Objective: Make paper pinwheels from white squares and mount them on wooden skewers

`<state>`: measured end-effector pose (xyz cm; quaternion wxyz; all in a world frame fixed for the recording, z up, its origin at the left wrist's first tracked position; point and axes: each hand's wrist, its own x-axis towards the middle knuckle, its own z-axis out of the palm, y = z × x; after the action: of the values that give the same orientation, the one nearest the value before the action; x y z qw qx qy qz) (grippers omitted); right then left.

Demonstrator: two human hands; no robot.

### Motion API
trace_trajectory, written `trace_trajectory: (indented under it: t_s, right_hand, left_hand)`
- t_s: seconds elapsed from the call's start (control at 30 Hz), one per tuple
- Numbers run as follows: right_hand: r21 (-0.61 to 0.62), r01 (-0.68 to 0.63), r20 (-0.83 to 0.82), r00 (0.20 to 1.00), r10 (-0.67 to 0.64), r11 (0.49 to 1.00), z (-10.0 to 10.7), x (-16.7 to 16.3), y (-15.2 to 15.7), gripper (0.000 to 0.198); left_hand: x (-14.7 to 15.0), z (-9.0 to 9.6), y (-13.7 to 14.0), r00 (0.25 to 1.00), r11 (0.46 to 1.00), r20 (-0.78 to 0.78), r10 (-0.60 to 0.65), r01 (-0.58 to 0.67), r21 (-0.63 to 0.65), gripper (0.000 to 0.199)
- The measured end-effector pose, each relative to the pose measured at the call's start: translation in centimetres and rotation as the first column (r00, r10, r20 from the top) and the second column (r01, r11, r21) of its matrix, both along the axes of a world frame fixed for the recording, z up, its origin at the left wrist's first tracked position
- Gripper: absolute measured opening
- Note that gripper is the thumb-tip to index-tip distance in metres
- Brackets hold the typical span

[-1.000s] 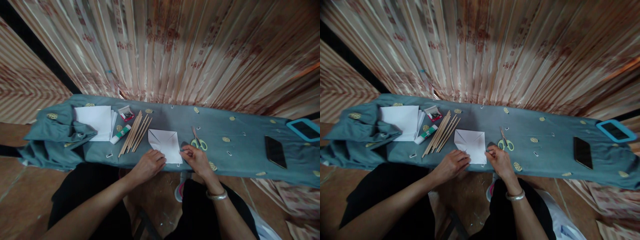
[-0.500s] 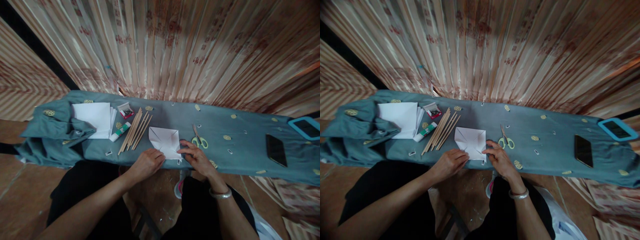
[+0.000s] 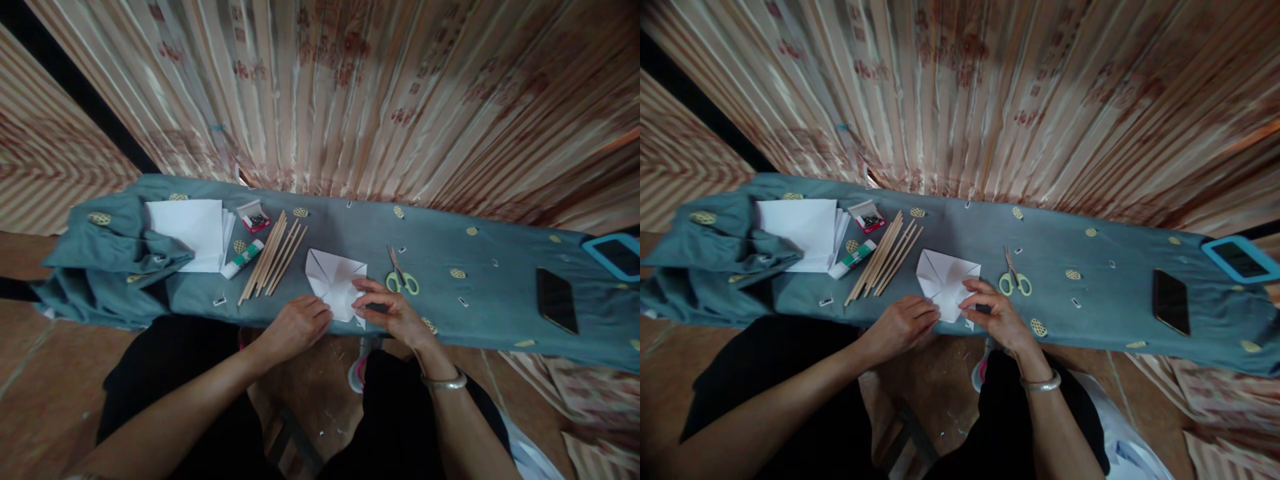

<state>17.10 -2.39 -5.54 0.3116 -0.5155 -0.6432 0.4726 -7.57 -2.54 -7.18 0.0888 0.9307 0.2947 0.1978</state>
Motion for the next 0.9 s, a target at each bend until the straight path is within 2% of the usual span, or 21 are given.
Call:
trace_trajectory:
  t_s: [0.2,0.5,0.77,0.9]
  right_hand:
    - [0.031,0.025,0.030,0.999,-0.026,0.999,-0.2,-1.0,0.2,0.021]
    - [0.126,0.136,0.059,0.988,-0.144,0.983,-2.4,-2.6,1.0,0.013]
    - [0.269,0.192,0.206,0.946,-0.251,0.944,-2.7,-4.0,0.8,0.008]
    - [0.310,0.197,0.255,0.925,-0.281,0.930,-2.7,-4.4,0.7,0.009]
  left_hand:
    - [0.1,-0.1,-0.2,1.000,0.999,-0.003,-0.022,0.022,-0.035,0.016]
    - [0.3,-0.2,-0.5,0.999,0.999,-0.018,-0.026,0.026,-0.045,0.013]
    - [0.3,0.0,-0.4,0.999,0.999,-0.019,-0.027,0.026,-0.037,0.013]
    - [0.1,0.0,-0.4,1.000,0.998,0.021,0.012,-0.011,-0.062,0.016]
